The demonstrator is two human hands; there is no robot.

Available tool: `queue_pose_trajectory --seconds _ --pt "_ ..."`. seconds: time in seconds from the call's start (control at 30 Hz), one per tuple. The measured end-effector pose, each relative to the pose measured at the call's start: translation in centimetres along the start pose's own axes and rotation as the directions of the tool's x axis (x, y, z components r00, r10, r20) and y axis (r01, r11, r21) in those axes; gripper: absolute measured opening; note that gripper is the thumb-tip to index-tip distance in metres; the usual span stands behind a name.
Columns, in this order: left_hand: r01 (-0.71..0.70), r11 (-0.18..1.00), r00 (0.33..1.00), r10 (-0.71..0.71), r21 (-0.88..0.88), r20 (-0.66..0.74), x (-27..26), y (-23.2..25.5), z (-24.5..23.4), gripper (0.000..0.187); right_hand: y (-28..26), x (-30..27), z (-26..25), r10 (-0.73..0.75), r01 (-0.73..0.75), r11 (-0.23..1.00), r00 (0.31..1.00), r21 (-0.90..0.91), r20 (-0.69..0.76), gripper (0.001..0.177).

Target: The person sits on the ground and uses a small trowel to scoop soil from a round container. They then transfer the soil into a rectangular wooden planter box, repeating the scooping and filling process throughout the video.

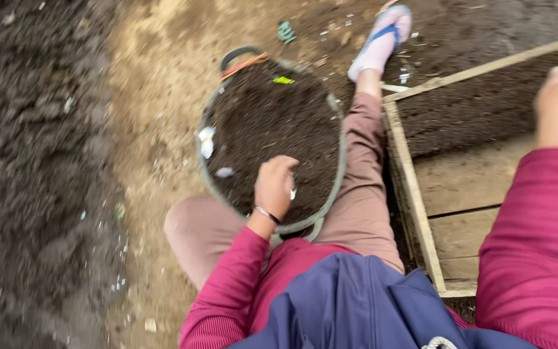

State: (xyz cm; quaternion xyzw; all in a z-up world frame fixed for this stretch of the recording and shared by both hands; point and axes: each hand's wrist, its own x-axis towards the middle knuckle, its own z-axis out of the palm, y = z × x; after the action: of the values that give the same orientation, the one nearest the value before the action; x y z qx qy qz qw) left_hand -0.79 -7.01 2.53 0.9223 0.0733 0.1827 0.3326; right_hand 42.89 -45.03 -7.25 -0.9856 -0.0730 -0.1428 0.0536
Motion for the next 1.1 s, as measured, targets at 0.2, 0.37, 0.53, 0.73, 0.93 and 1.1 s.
queue_pose_trajectory --seconds 0.2,0.37,0.53,0.73,0.93,1.1 --pt "0.298 0.874 0.954 -0.262 0.383 -0.146 -5.7 -9.5 0.5 0.026 -27.6 -19.4 -11.5 -0.592 0.539 0.584 0.794 0.608 -0.135 0.002" --pt "0.477 0.743 0.792 -0.595 0.470 0.138 -4.8 -8.9 1.8 0.039 -36.3 -28.0 -9.6 -0.851 0.642 0.524 0.417 0.559 0.319 0.047" --pt "0.432 0.753 0.834 -0.543 0.497 0.098 -5.0 -7.6 1.1 0.031 -36.4 -27.7 -7.5 -0.855 0.619 0.489 0.479 0.615 0.198 0.011" --pt "0.385 0.789 0.876 -0.475 0.478 0.078 -4.2 -6.5 0.5 0.039 -36.7 -26.5 -10.2 -0.855 0.468 0.497 0.406 0.731 0.323 0.011" --pt "0.351 0.853 0.874 -0.447 0.386 0.193 -2.8 -6.9 0.3 0.039 -36.9 -27.5 -9.7 -0.760 0.295 0.624 0.443 0.723 0.475 0.021" --pt "0.308 0.843 0.915 -0.390 0.442 0.107 -2.6 -6.4 0.4 0.014 -36.2 -28.4 -7.5 -0.848 0.458 0.402 0.512 0.793 0.135 0.008"
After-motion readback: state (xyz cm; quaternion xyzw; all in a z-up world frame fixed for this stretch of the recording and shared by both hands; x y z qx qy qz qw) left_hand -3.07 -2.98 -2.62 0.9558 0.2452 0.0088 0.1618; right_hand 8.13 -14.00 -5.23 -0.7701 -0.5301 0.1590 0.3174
